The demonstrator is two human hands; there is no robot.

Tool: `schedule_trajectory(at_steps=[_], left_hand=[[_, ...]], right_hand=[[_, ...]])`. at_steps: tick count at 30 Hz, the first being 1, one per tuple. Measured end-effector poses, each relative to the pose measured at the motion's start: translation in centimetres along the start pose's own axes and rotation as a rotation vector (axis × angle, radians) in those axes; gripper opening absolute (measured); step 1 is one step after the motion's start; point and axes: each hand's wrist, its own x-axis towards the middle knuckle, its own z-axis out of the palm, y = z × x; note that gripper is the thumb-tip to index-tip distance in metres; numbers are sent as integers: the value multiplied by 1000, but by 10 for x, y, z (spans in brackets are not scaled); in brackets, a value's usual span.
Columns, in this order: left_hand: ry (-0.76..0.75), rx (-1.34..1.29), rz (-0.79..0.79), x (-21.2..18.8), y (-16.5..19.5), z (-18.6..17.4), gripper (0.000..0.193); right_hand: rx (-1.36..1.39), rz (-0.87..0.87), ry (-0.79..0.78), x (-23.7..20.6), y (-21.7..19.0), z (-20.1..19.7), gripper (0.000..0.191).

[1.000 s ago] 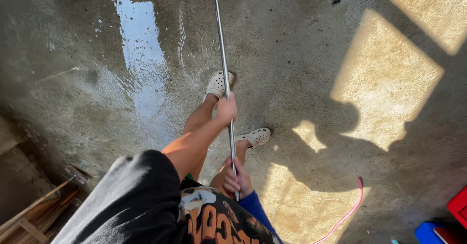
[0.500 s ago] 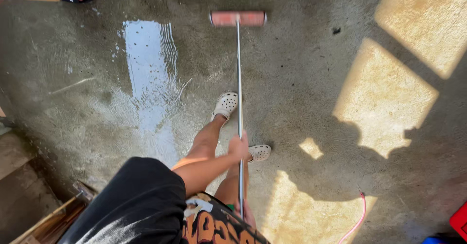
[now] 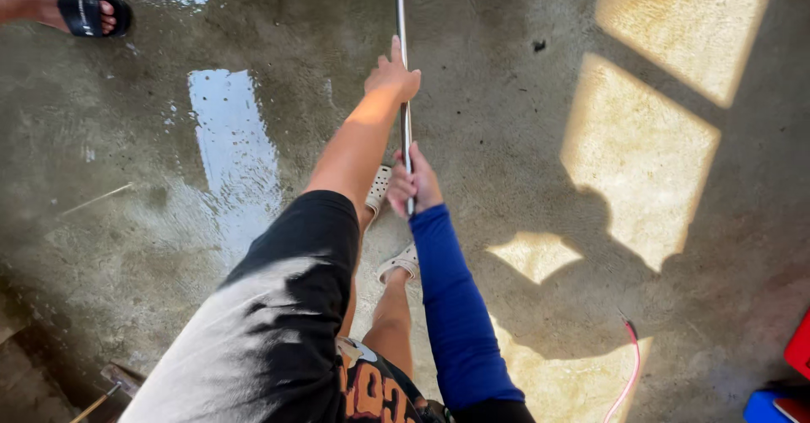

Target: The person squats and sprays water on a concrete floor using a pink hose, then stands and uses a squeegee to push the water across the surface. The area includes a red Coca-Cola cooler and various items along the walls.

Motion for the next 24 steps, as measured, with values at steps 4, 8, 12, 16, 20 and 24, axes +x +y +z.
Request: schedule_trajectory(at_steps=[4, 8, 12, 16, 20, 24], left_hand=[[-97, 234, 117, -53, -20, 33, 92], [-282, 100, 169, -133, -85, 149, 94], [-497, -6, 106, -252, -135, 284, 52], [-383, 64, 147, -358, -139, 359, 59], [-558, -326, -76, -394, -125, 375, 60], [-499, -583, -158, -375, -128, 371, 64]], right_hand=[[-99, 2, 58, -46, 7, -32, 39], [-68, 6, 183, -160, 105, -157, 41], [-97, 122, 267, -324, 173, -251, 39], [-344, 197, 676, -379, 172, -279, 40], [-430, 163, 610, -349, 159, -289, 43], [-491, 191, 544, -346, 177, -309, 46]])
